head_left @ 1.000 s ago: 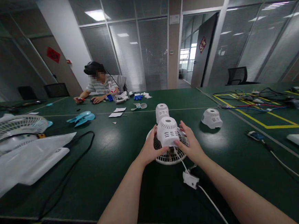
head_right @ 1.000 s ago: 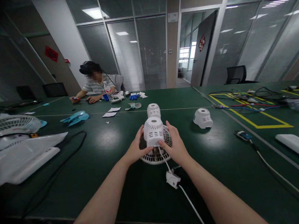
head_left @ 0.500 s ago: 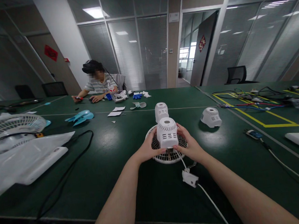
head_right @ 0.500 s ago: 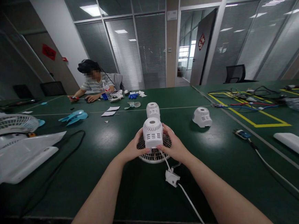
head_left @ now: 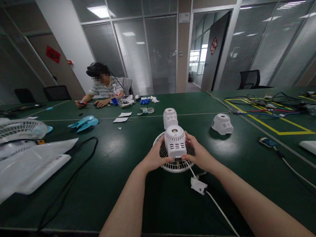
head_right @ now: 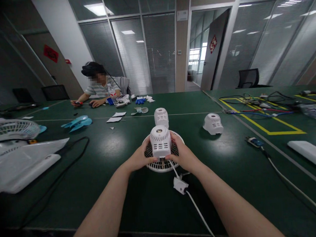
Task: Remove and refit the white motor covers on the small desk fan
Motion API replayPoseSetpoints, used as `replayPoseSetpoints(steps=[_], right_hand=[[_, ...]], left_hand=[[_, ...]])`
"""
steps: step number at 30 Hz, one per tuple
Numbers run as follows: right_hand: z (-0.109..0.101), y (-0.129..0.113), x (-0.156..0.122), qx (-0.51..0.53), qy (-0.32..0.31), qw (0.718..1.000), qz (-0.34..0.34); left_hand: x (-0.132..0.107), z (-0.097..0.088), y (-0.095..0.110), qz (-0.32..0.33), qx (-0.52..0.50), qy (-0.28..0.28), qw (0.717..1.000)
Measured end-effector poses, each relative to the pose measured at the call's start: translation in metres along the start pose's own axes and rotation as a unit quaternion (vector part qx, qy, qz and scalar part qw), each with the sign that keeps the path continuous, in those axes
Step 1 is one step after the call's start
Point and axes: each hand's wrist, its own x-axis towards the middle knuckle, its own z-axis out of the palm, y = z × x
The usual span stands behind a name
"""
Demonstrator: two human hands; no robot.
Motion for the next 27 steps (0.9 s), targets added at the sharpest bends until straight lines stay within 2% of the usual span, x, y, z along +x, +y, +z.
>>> replayPoseSetpoints(steps=[6,7,9,11,13,16,19,23,27], right_hand=[[0.0,-0.001,-0.004,-0.003,-0.003,1.0,-0.016],[0.0,-0.001,-0.005,-0.007,0.008,1.0,-0.014],[-0.001,-0.004,-0.006,-0.02,0.048,0.999,-0.016],[-0.001,-0.008,-0.007,-0.046,0.096,0.994,-0.022],[0.001,-0.016,-0.009,-0.084,0.134,0.987,-0.024],[0.008,-0.031,-0.014,-0.137,0.153,0.979,-0.009],[0.017,-0.041,-0.018,-0.185,0.146,0.972,0.01],[0.024,-0.037,-0.017,-0.212,0.142,0.966,0.034],[0.022,-0.028,-0.014,-0.189,0.124,0.973,0.054]], left_hand=[[0.001,-0.003,-0.008,0.02,0.01,0.005,1.0],[0.001,-0.004,-0.011,0.024,0.001,0.015,1.0],[0.004,-0.006,-0.017,0.019,-0.016,0.069,0.997],[0.006,-0.008,-0.022,-0.014,0.017,0.149,0.989],[0.008,-0.009,-0.026,-0.063,0.093,0.196,0.974],[0.008,-0.012,-0.024,-0.126,0.177,0.201,0.955],[0.005,-0.013,-0.016,-0.167,0.198,0.22,0.941],[0.002,-0.013,-0.006,-0.192,0.191,0.244,0.931],[0.002,-0.014,-0.007,-0.248,0.205,0.268,0.908]])
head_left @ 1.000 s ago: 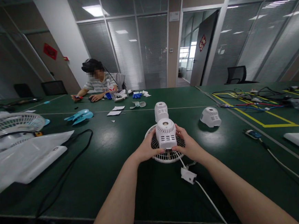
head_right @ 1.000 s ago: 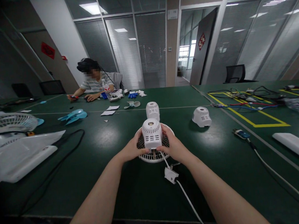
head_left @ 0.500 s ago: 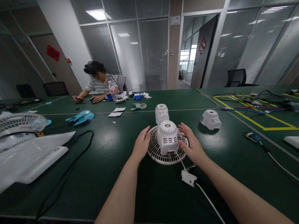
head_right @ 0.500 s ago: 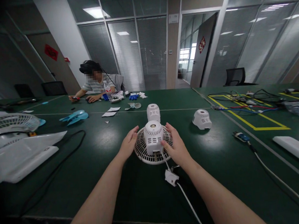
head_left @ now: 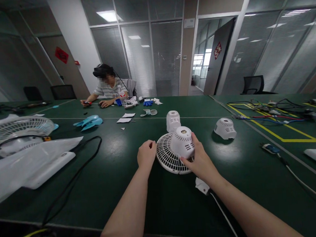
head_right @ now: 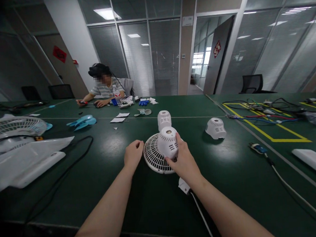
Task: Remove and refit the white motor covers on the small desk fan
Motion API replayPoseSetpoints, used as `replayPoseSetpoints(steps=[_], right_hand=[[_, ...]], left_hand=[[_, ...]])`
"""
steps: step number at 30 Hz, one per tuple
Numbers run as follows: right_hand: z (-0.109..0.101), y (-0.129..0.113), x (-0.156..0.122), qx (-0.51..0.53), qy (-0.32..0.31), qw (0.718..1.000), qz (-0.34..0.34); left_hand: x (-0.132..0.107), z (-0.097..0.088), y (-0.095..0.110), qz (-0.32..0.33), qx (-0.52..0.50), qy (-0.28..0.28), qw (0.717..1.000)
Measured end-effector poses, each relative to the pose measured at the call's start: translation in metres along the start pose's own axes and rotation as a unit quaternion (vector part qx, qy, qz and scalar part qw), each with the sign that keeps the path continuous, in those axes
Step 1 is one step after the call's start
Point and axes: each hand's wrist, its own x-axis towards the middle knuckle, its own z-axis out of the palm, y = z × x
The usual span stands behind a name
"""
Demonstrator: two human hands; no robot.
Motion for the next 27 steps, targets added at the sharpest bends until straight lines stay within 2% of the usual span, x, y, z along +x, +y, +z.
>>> replayPoseSetpoints(steps=[5,9,13,18,21,24,27], right_hand=[[-0.01,0.001,0.005,0.007,-0.029,0.999,0.02],[-0.033,0.014,0.006,-0.007,-0.02,1.0,0.002],[-0.076,0.047,-0.009,-0.034,0.01,0.999,0.016],[-0.145,0.1,-0.046,-0.098,0.089,0.984,0.116],[-0.182,0.126,-0.066,-0.142,0.137,0.97,0.144],[-0.206,0.142,-0.078,-0.186,0.168,0.956,0.15],[-0.216,0.141,-0.08,-0.235,0.179,0.943,0.157]], left_hand=[[0.005,0.0,-0.009,-0.039,-0.005,-0.027,0.999],[0.004,-0.003,-0.014,-0.03,-0.022,-0.043,0.998],[0.001,-0.005,-0.015,-0.023,-0.03,-0.078,0.996],[0.0,-0.004,-0.015,-0.021,-0.02,-0.101,0.994],[-0.001,-0.004,-0.015,-0.019,-0.012,-0.107,0.994],[-0.001,-0.003,-0.015,-0.02,-0.005,-0.111,0.994],[-0.001,-0.002,-0.015,-0.021,0.004,-0.116,0.993]])
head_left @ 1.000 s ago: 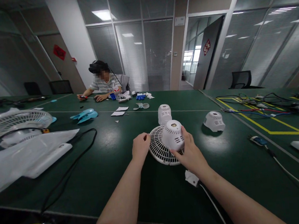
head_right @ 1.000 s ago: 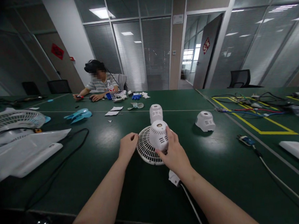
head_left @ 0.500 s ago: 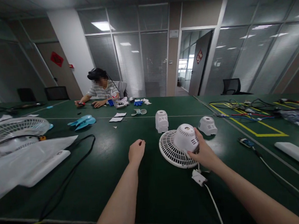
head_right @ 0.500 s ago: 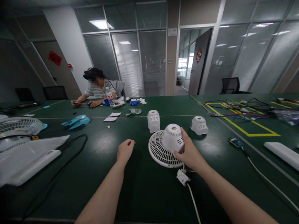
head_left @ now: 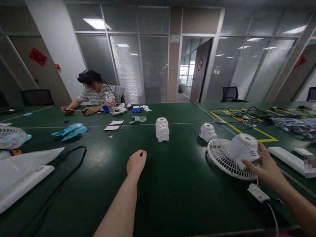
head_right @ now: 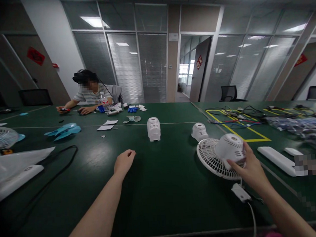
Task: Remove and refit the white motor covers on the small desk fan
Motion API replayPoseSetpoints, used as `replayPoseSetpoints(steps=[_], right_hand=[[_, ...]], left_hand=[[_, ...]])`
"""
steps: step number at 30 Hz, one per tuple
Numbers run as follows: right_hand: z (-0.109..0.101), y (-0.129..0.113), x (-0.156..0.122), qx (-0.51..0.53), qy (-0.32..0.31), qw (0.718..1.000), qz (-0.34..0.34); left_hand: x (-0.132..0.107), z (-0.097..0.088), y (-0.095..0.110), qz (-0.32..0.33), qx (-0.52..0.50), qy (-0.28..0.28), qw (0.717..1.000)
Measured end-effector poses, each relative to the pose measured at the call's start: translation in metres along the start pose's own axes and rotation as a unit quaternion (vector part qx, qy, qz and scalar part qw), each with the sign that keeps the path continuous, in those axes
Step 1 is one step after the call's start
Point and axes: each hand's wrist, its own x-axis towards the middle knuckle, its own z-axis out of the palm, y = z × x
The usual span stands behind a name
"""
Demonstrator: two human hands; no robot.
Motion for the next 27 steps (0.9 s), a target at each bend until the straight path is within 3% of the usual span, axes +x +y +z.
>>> replayPoseSetpoints(steps=[2,5,7,9,11,14,17,20,24,27], right_hand=[[-0.005,-0.011,0.004,-0.021,0.025,0.999,-0.018],[-0.009,-0.044,0.019,-0.033,0.116,0.989,-0.084],[-0.006,-0.071,0.037,-0.018,0.175,0.976,-0.13],[0.004,-0.097,0.061,0.009,0.196,0.968,-0.158],[0.023,-0.118,0.088,0.031,0.17,0.973,-0.154],[0.06,-0.134,0.123,0.041,0.093,0.993,-0.067],[0.096,-0.131,0.14,0.033,0.047,0.998,0.027],[0.12,-0.12,0.14,0.021,0.013,0.996,0.088],[0.13,-0.12,0.127,0.008,-0.009,0.996,0.084],[0.113,-0.13,0.107,0.007,-0.013,1.0,0.009]], left_hand=[[0.001,0.001,0.0,-0.003,0.005,-0.003,1.0],[0.003,0.002,0.001,-0.002,0.02,0.006,1.0],[0.004,0.003,0.002,0.003,0.029,0.015,0.999],[0.004,0.003,0.003,0.007,0.029,0.014,0.999],[0.004,0.003,0.002,0.01,0.025,0.008,1.0],[0.004,0.002,0.0,0.007,0.027,0.005,1.0],[0.006,0.003,-0.002,0.006,0.033,0.001,0.999],[0.01,0.003,-0.003,0.002,0.035,0.0,0.999],[0.012,0.003,-0.003,-0.005,0.035,-0.002,0.999],[0.012,0.003,-0.004,-0.005,0.032,-0.003,0.999]])
